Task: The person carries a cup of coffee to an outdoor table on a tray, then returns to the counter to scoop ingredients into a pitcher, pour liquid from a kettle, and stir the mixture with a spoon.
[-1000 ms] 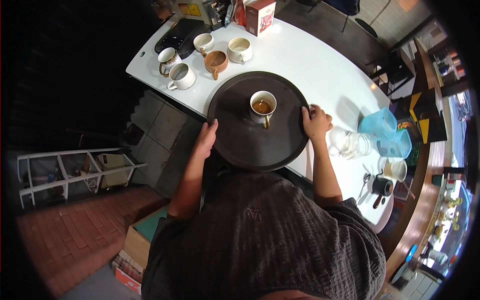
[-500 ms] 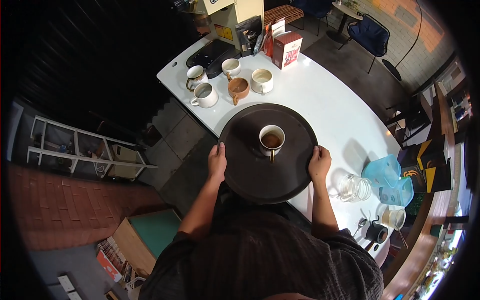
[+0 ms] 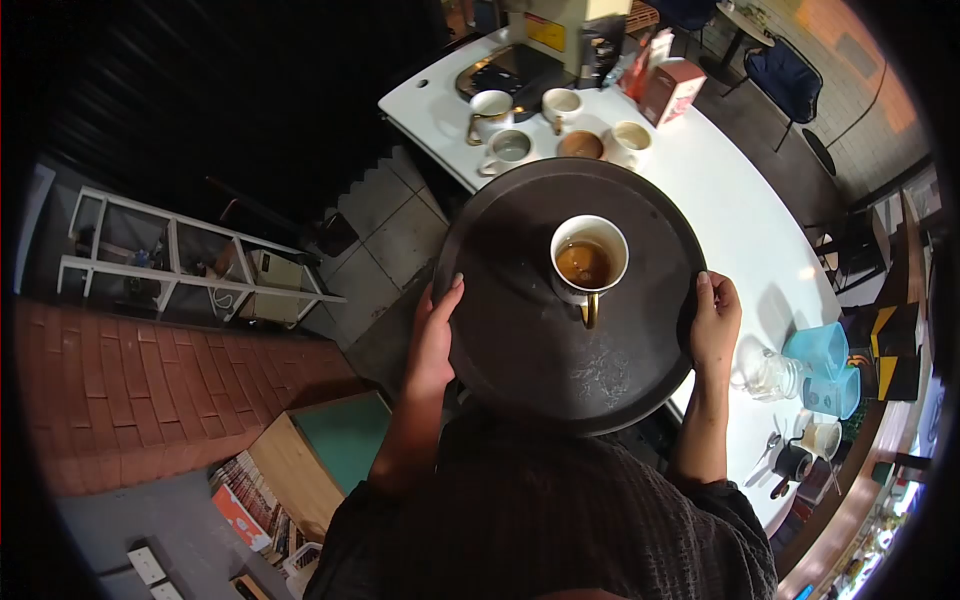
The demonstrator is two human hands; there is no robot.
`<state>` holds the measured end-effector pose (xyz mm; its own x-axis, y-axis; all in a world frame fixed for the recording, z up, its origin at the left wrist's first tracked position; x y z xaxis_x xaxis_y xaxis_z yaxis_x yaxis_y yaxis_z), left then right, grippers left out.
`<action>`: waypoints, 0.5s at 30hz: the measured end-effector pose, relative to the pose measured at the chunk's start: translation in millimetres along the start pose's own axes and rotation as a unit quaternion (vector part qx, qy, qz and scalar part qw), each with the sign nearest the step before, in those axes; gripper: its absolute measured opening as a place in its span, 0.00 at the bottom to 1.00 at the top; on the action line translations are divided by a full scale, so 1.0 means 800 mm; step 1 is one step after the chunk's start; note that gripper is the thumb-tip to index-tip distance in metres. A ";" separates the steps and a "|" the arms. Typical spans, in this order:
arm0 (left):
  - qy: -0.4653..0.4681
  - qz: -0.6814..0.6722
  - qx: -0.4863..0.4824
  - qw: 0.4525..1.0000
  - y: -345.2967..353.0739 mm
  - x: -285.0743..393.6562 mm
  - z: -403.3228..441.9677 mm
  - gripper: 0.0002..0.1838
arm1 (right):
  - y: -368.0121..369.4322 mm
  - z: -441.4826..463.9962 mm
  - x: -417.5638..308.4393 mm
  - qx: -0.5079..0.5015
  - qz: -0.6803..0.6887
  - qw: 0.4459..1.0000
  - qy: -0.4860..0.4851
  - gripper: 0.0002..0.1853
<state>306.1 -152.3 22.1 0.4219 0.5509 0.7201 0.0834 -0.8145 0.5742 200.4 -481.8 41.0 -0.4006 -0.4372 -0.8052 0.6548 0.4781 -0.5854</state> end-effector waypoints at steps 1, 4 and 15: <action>-0.026 -0.056 -0.026 0.998 -0.016 0.019 -0.002 0.23 | 0.013 -0.009 -0.019 -0.010 0.009 1.000 0.005 0.14; -0.009 -0.076 0.012 0.997 -0.086 0.073 0.000 0.23 | 0.061 -0.038 -0.080 -0.028 0.028 0.999 0.003 0.14; 0.027 -0.168 0.092 0.981 -0.271 0.263 -0.005 0.18 | 0.294 -0.117 -0.240 -0.147 0.114 0.982 -0.041 0.14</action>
Point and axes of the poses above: each hand's wrist, its own z-axis towards the middle knuckle, its own y-axis out of the palm, x = y × z, the point moved 1 cm from there along z, towards the middle knuckle, and after that the axes turned 11 degrees about -z, right-handed, at the moved point
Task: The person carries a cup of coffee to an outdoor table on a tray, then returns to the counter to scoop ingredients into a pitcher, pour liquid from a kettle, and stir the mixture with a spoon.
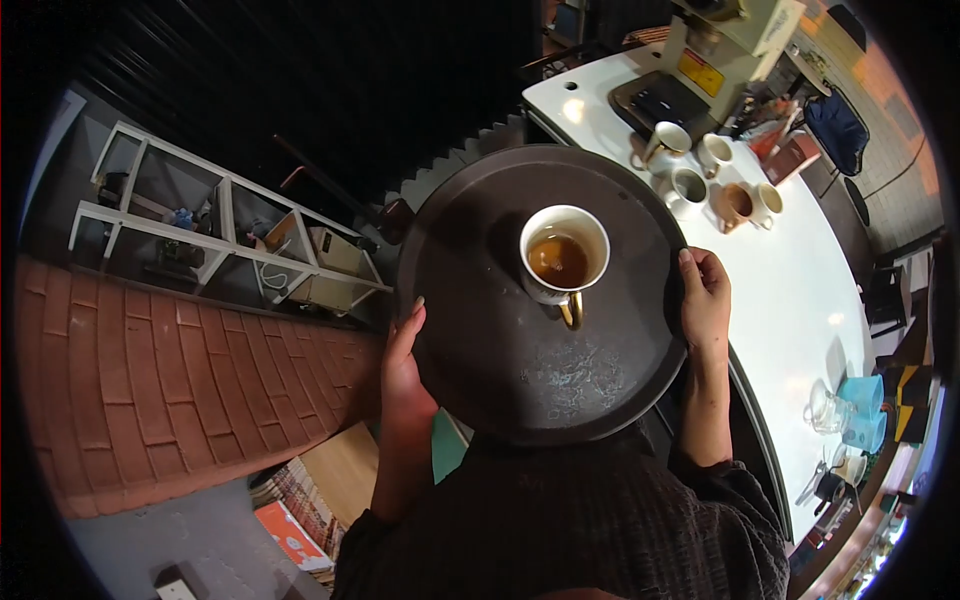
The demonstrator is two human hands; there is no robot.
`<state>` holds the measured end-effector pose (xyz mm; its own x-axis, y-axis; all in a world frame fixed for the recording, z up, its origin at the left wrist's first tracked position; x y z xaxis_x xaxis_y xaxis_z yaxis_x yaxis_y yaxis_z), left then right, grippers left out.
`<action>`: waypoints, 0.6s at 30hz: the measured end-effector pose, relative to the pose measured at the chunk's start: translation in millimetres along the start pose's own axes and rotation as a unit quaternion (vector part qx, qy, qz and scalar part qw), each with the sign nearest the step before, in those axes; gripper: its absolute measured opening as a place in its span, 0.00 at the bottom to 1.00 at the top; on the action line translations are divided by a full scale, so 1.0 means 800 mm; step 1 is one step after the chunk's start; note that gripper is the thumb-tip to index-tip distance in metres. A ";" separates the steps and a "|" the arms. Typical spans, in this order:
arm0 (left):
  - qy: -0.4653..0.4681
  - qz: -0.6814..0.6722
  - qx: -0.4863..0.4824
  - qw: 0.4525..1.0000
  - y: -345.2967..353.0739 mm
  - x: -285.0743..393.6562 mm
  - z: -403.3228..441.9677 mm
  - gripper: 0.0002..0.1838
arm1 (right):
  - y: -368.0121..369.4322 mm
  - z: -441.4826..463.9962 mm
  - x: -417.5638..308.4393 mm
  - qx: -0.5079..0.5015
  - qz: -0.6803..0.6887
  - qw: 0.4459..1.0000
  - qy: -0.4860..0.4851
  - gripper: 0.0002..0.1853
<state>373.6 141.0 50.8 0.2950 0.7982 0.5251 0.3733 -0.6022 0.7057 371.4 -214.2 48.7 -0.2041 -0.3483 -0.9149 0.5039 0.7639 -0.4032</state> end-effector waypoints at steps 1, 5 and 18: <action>-0.004 -0.020 0.012 1.000 0.001 0.015 0.004 0.17 | 0.021 0.009 -0.004 -0.003 -0.026 1.000 -0.006 0.13; 0.008 -0.048 0.034 0.998 -0.004 0.059 0.046 0.18 | 0.104 0.051 -0.025 -0.030 0.002 0.999 -0.011 0.12; 0.071 -0.044 0.040 0.996 0.074 0.188 0.317 0.24 | 0.339 0.318 -0.124 -0.088 0.025 0.995 -0.034 0.11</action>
Point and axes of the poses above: each hand's wrist, its own z-axis towards the middle knuckle, its own y-axis out of the palm, x = y × z, the point moved 1 cm from there along z, towards the middle knuckle, and after that the axes turned 11 degrees about -z, right-handed, at the moved point
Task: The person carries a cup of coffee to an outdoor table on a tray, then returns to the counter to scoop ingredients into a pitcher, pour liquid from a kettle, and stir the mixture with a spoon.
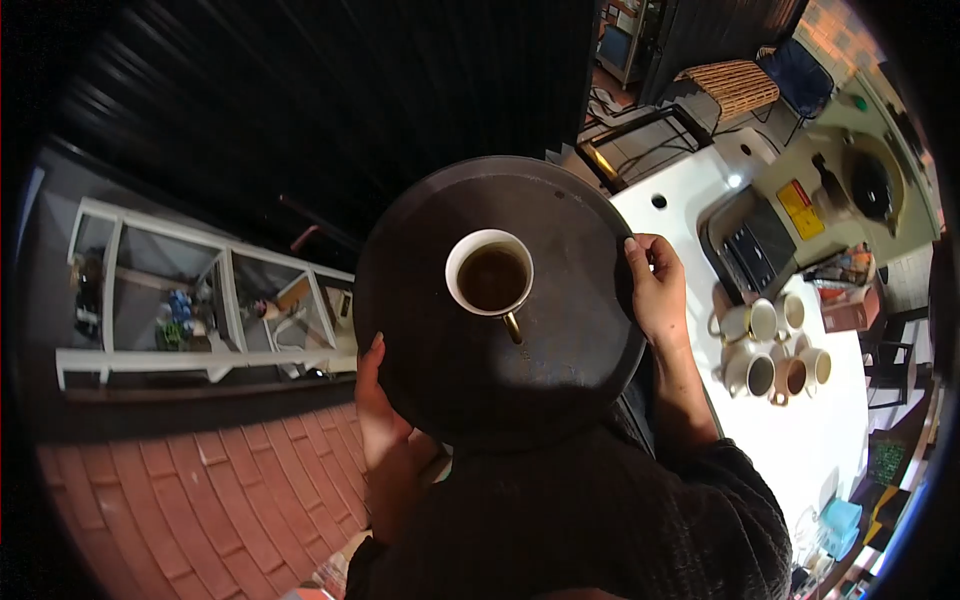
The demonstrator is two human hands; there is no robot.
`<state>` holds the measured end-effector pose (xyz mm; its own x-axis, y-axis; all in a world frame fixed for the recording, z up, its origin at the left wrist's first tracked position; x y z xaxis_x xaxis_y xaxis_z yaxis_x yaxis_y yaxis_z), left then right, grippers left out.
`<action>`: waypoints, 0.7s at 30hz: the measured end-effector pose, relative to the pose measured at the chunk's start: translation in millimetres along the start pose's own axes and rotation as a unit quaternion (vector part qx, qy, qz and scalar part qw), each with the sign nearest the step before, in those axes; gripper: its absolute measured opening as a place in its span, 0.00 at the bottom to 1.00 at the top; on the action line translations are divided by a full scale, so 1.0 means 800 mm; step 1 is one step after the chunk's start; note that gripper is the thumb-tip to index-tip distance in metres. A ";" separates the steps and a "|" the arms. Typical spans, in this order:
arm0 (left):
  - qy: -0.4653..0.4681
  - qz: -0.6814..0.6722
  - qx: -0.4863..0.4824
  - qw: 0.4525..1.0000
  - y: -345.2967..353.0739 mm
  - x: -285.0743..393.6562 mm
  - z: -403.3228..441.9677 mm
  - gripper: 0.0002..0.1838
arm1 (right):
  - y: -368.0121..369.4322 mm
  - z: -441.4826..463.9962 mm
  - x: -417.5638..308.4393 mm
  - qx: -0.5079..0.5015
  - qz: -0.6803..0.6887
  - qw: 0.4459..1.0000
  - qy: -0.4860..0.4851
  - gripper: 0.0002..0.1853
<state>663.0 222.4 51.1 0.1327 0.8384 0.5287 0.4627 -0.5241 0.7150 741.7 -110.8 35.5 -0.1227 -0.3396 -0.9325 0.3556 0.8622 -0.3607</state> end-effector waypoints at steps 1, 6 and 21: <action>0.017 0.005 0.011 1.000 0.016 0.007 0.017 0.24 | 0.009 0.020 -0.007 -0.008 0.007 1.000 0.013 0.11; 0.019 0.040 0.005 0.999 0.083 0.034 0.119 0.24 | 0.046 0.119 -0.026 0.027 -0.011 0.999 -0.020 0.11; -0.145 0.192 -0.146 0.960 0.282 0.060 0.531 0.25 | 0.115 0.309 -0.051 0.273 -0.085 0.949 0.134 0.12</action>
Point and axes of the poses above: each hand's wrist, its own z-axis towards the middle knuckle, its own y-axis out of the palm, x = y × z, the point moved 1 cm from there along z, towards the middle knuckle, and after that the axes turned 11 degrees about -z, right-handed, at the moved point
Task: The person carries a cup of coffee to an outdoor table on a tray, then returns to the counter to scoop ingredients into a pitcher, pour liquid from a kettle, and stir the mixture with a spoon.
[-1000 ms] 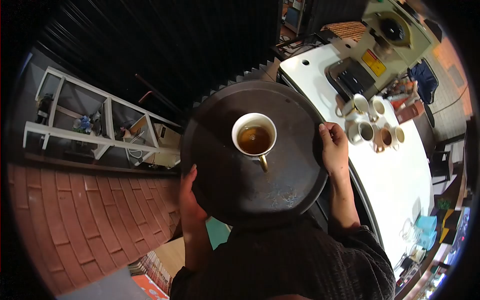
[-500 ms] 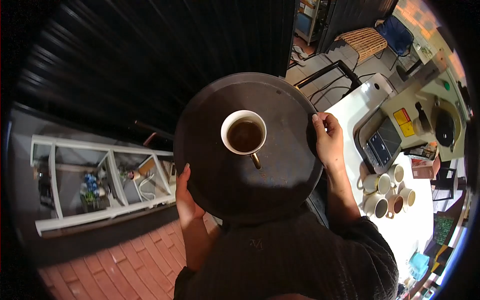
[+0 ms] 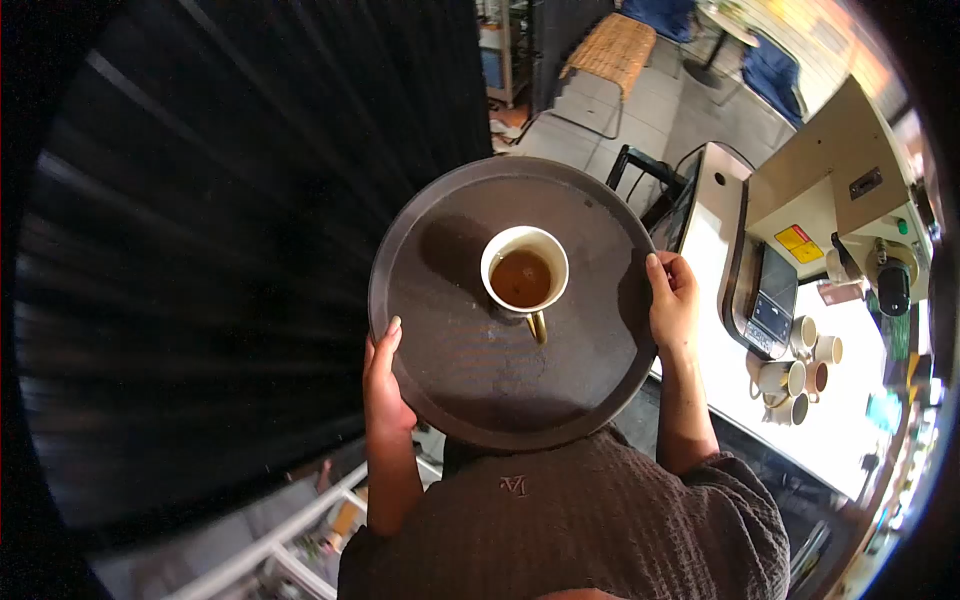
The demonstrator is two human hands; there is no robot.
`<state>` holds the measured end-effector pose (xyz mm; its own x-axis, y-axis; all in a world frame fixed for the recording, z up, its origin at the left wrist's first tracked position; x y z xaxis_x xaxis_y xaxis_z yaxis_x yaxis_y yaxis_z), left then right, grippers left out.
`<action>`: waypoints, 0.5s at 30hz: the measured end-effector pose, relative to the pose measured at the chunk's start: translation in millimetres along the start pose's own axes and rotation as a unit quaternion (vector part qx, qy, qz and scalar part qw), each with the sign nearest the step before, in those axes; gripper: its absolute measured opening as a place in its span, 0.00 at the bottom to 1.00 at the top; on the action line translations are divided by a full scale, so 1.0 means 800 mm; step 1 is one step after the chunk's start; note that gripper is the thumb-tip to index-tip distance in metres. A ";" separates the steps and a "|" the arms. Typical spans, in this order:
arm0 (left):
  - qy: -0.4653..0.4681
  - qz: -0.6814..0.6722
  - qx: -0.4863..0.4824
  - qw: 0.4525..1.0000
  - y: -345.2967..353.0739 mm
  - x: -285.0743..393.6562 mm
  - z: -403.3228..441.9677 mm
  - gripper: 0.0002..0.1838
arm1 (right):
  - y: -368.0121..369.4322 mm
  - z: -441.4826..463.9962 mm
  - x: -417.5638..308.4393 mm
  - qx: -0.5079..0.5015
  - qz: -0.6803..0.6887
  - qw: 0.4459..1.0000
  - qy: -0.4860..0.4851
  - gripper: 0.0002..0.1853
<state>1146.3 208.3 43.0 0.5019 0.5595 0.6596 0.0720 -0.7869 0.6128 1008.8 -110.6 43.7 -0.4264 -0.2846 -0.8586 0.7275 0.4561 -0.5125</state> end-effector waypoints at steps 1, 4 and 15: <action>-0.013 0.008 -0.014 1.000 0.011 0.010 0.028 0.25 | 0.007 0.007 -0.003 0.018 -0.001 1.000 0.010 0.12; -0.091 0.015 -0.098 0.991 0.052 0.032 0.096 0.25 | 0.020 0.023 -0.012 0.084 0.038 0.996 0.022 0.12; -0.177 0.141 -0.264 0.937 0.245 -0.013 0.320 0.23 | 0.024 0.135 0.002 0.286 0.078 0.946 0.131 0.12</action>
<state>1376.1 -18.4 45.3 0.6979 0.1533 0.6996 -0.4971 -0.5995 0.6272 1080.1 -192.9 33.8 -0.3538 0.0022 -0.9353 0.9324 -0.0777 -0.3529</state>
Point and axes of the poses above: each hand's wrist, its own z-axis towards the middle knuckle, its own y-axis out of the palm, x = y × z, the point moved 1 cm from there along z, towards the middle knuckle, and after that the axes turned 11 degrees about -z, right-handed, at the moved point
